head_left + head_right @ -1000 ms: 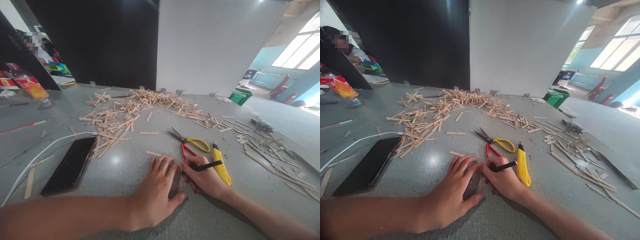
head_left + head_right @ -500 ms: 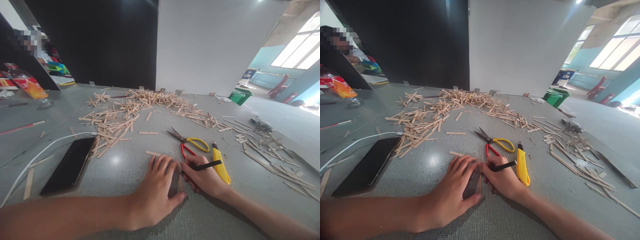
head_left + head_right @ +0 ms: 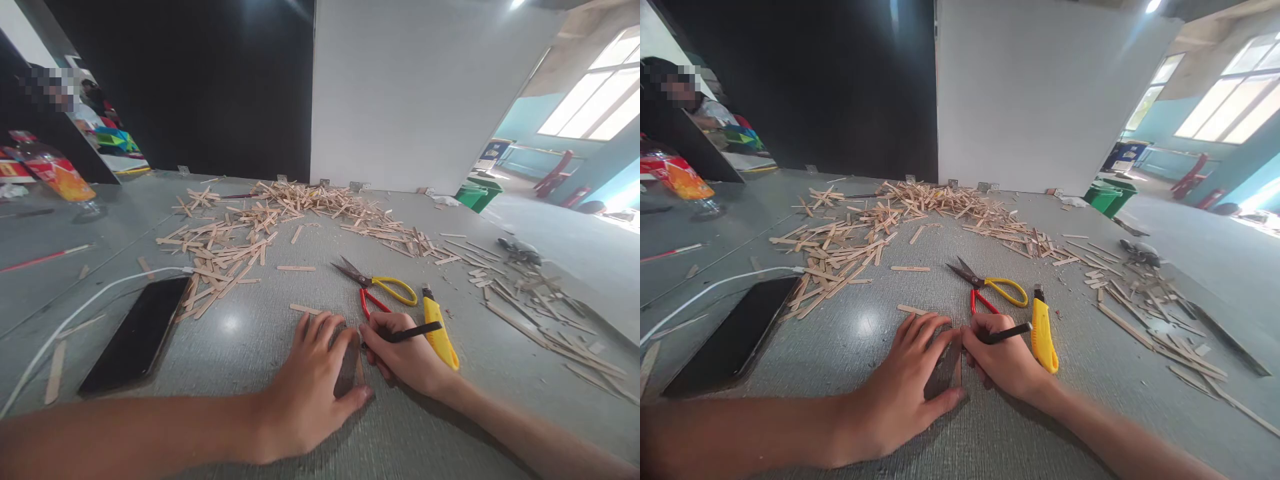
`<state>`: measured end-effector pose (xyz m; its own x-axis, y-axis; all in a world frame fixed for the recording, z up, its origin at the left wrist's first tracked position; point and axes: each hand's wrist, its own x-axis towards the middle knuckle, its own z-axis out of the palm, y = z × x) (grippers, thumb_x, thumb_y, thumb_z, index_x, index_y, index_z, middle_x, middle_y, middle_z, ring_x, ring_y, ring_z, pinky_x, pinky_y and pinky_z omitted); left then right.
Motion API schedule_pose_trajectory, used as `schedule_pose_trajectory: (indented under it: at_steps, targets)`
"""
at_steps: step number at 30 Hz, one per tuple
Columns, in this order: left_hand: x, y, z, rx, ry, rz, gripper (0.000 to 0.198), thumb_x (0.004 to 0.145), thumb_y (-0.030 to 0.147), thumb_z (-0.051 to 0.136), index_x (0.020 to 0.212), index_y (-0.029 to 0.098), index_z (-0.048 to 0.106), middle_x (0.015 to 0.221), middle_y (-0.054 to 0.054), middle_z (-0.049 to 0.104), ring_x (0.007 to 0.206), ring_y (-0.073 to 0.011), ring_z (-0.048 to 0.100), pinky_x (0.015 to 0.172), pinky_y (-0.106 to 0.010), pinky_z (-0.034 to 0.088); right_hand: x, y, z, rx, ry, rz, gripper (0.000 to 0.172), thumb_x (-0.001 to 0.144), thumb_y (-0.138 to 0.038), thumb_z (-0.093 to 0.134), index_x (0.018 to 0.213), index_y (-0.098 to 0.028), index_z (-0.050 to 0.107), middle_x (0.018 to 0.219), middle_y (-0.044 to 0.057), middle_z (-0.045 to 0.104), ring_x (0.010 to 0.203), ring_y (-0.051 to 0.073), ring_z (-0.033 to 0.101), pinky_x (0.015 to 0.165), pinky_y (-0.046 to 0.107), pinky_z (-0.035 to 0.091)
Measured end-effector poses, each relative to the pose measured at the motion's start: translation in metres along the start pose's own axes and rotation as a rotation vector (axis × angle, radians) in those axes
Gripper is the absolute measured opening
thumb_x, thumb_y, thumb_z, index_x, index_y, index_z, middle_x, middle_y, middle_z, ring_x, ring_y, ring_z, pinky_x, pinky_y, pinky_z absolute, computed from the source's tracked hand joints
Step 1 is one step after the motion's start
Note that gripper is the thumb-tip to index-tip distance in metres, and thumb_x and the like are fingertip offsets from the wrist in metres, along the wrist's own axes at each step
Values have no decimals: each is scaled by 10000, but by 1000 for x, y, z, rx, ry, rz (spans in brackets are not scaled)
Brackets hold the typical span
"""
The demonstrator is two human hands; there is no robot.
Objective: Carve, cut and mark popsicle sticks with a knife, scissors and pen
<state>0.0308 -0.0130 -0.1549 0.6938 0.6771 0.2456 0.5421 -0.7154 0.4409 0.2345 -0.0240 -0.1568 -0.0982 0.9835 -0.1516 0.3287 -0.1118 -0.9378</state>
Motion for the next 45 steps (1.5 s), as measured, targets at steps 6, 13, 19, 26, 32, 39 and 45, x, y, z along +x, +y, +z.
schedule_pose_trajectory:
  at_steps: [6, 13, 19, 26, 32, 39, 45]
  targets:
    - [-1, -3, 4, -5, 33, 14, 681, 833, 407, 788, 1393, 202, 459, 1421, -138, 546, 1357, -386, 450, 1166, -641, 349, 1, -1, 2, -17, 5, 4, 389, 957, -417, 607, 641, -212, 513, 494, -47, 545, 324, 71, 459, 305, 170, 333]
    - [-1, -2, 6, 10, 37, 7, 753, 810, 390, 811, 1407, 178, 404, 1413, -158, 554, 1339, -387, 473, 1154, -649, 367, 0, -2, 2, -16, 0, -14, 389, 976, -380, 582, 637, -212, 494, 491, -50, 532, 324, 62, 436, 317, 169, 311]
    - [0, -1, 5, 26, 22, 1, 754, 833, 409, 787, 1425, 155, 395, 1435, -186, 545, 1369, -411, 455, 1151, -678, 362, 0, -1, 2, -16, 0, -14, 390, 982, -394, 590, 650, -211, 496, 530, -40, 571, 336, 63, 462, 320, 166, 314]
    - [0, -1, 6, 24, 8, -9, 735, 822, 424, 799, 1399, 148, 436, 1421, -170, 554, 1363, -396, 455, 1168, -666, 343, 1, -1, 2, 3, 6, 10, 387, 945, -407, 648, 648, -215, 491, 516, -53, 561, 327, 66, 459, 307, 163, 318]
    - [0, -1, 3, 16, 13, -6, 715, 818, 409, 807, 1383, 146, 458, 1409, -164, 555, 1348, -387, 460, 1165, -652, 352, 0, -4, 4, 4, 12, 5, 384, 946, -371, 634, 621, -217, 498, 452, -65, 511, 320, 65, 433, 315, 162, 305]
    - [0, 1, 2, 11, -10, -19, 729, 811, 373, 814, 1399, 146, 448, 1423, -165, 540, 1332, -378, 460, 1163, -639, 353, 2, -1, 4, -3, 14, -11, 377, 947, -324, 604, 608, -221, 473, 441, -71, 492, 325, 59, 411, 322, 160, 283]
    - [-1, -1, 5, 6, 1, -5, 742, 810, 384, 819, 1410, 170, 438, 1417, -140, 548, 1333, -365, 458, 1168, -629, 345, 2, 1, 4, -20, 0, 8, 384, 950, -359, 599, 607, -221, 494, 429, -64, 491, 314, 69, 421, 305, 161, 289]
